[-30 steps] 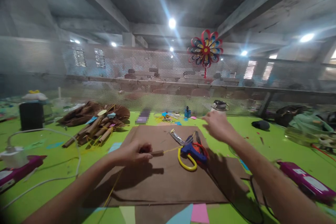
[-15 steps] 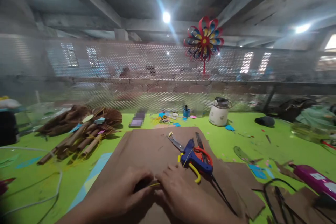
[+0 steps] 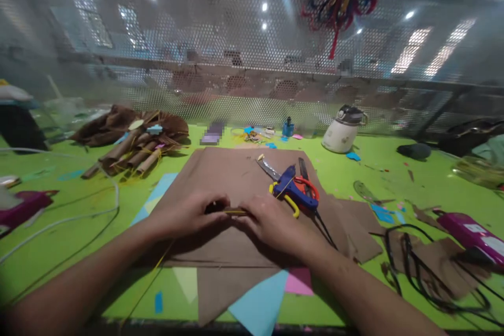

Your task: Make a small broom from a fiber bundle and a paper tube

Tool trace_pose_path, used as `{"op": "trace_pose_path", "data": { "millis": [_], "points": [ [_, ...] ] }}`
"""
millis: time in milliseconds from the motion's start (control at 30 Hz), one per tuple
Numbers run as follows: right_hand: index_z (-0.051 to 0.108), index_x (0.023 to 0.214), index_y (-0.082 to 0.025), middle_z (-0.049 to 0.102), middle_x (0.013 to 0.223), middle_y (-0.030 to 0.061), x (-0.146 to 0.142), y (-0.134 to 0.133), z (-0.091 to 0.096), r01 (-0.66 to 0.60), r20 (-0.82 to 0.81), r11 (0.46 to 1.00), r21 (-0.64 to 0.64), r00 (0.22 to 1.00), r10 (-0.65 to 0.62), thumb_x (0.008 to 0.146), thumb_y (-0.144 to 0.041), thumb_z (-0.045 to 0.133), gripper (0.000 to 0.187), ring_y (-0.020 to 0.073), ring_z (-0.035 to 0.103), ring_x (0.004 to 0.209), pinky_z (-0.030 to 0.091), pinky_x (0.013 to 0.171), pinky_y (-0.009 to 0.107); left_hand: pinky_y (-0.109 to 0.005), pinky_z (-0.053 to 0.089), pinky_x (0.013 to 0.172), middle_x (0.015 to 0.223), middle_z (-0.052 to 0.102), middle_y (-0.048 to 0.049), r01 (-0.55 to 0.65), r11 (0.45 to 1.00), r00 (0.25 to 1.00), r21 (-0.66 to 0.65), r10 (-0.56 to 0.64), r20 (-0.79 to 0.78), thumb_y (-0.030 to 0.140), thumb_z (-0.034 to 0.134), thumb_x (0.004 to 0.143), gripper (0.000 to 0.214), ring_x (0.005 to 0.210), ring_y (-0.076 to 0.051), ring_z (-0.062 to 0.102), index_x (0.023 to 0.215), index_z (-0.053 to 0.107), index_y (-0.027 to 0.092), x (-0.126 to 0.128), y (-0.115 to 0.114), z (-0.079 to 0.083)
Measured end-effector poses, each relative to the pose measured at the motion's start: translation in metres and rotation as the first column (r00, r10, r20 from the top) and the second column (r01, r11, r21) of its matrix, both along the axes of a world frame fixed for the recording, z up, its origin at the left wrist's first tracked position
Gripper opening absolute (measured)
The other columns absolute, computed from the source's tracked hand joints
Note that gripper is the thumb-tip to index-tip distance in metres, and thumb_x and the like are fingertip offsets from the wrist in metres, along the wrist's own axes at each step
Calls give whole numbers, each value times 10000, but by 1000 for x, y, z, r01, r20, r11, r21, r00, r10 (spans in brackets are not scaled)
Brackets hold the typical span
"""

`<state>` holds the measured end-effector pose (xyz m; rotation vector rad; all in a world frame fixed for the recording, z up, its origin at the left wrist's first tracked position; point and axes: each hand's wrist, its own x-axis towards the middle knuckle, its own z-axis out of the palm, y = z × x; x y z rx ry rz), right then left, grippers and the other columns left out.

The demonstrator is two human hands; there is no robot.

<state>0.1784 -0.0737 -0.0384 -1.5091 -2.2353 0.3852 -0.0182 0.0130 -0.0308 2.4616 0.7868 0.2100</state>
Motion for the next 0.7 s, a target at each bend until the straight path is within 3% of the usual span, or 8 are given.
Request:
{"op": "trace_pose_path", "data": {
  "millis": [333, 467, 700],
  "points": [
    [657, 1006, -174, 666, 880, 68, -1, 1, -3, -42, 56, 998, 48, 998, 40, 934, -296, 467, 236, 178, 567, 803, 393, 716, 280, -245, 336, 580, 804, 574, -7, 19, 1000, 1000, -5, -19, 2, 374, 593, 762, 240, 701, -152, 487, 889, 522, 183, -4, 5, 2],
    [635, 1045, -177, 647, 911, 66, 0, 4, -11, -43, 65, 994, 101, 997, 37, 928, -265, 480, 213, 187, 547, 834, 399, 748, 296, -252, 359, 603, 845, 581, -14, 55, 998, 998, -12, -55, -25, 397, 617, 747, 306, 720, -160, 500, 946, 516, 187, -6, 6, 2],
    [618, 1111, -183, 661, 940, 73, 0, 8, -20, -49, 44, 991, 125, 998, 43, 921, -261, 485, 245, 200, 568, 837, 419, 746, 315, -264, 382, 657, 912, 638, -26, 20, 996, 995, 84, -12, -103, 386, 611, 763, 434, 792, -191, 552, 1159, 525, 229, -7, 4, 1]
  ]
}}
